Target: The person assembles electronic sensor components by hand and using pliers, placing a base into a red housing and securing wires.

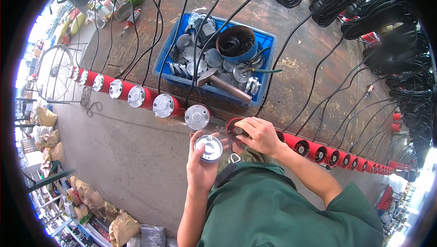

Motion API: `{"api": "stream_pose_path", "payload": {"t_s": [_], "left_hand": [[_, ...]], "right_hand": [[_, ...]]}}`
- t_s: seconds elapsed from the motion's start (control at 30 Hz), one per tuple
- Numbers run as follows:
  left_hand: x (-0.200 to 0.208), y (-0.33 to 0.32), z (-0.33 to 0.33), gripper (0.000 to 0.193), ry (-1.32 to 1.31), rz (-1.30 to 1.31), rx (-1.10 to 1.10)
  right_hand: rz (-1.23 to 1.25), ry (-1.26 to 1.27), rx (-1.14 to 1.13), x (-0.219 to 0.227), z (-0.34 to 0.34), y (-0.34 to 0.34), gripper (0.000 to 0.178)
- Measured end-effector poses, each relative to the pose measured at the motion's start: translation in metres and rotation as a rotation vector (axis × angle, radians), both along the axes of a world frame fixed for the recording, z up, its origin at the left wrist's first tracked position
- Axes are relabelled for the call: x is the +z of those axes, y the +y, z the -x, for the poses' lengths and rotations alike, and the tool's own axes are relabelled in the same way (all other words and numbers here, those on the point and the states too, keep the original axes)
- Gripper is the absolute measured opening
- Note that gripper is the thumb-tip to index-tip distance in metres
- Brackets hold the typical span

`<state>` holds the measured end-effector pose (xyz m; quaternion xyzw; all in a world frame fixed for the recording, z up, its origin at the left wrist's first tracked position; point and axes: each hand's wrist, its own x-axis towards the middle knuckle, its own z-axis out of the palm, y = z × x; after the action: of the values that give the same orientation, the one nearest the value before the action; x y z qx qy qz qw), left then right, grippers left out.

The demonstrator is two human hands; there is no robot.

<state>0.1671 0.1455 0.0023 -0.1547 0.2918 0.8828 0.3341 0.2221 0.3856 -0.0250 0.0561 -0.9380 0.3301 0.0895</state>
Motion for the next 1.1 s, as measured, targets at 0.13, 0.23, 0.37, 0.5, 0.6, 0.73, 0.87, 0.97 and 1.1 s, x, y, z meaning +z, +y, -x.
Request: {"api": "stream_pose_path", "payload": {"t_s": [0.13, 0.23, 0.37, 0.5, 0.6, 0.73, 0.87, 0.97, 1.1], "left_hand": [[-0.001, 0.001, -0.001, 0.048, 0.0, -0.01, 0.005], [0.0, 0.001, -0.002, 0.049, 0.01, -0.004, 0.007], [-0.001, 0.0, -0.002, 0.048, 0.009, -0.007, 0.007], [0.0, 0.0, -0.002, 0.047, -0.002, -0.012, 0.006], [0.001, 0.003, -0.005, 0.046, -0.005, -0.02, 0.024], [0.006, 0.011, -0.014, 0.049, 0.06, 0.089, -0.053], [0.008, 0.016, -0.027, 0.051, 0.144, 0.271, -0.182], [0.016, 0.011, -0.029, 0.059, 0.242, 0.504, -0.406], [0.022, 0.012, -0.033, 0.073, 0.367, 0.55, -0.401]], "right_hand": [[0.009, 0.01, 0.001, 0.001, 0.001, -0.001, 0.043], [-0.001, 0.011, 0.01, -0.002, 0.001, 0.0, 0.043], [0.001, 0.004, 0.007, -0.002, 0.001, 0.0, 0.043], [0.0, 0.031, -0.023, 0.005, 0.002, -0.002, 0.048], [0.062, 0.095, -0.083, 0.031, -0.001, -0.015, 0.049], [0.08, 0.061, 0.06, 0.064, -0.012, -0.042, 0.055], [0.068, -0.009, -0.055, 0.064, -0.021, -0.062, 0.035], [0.107, -0.132, -0.124, 0.071, -0.031, -0.051, 0.023], [0.383, -0.405, -0.262, 0.077, -0.024, -0.02, 0.025]]}}
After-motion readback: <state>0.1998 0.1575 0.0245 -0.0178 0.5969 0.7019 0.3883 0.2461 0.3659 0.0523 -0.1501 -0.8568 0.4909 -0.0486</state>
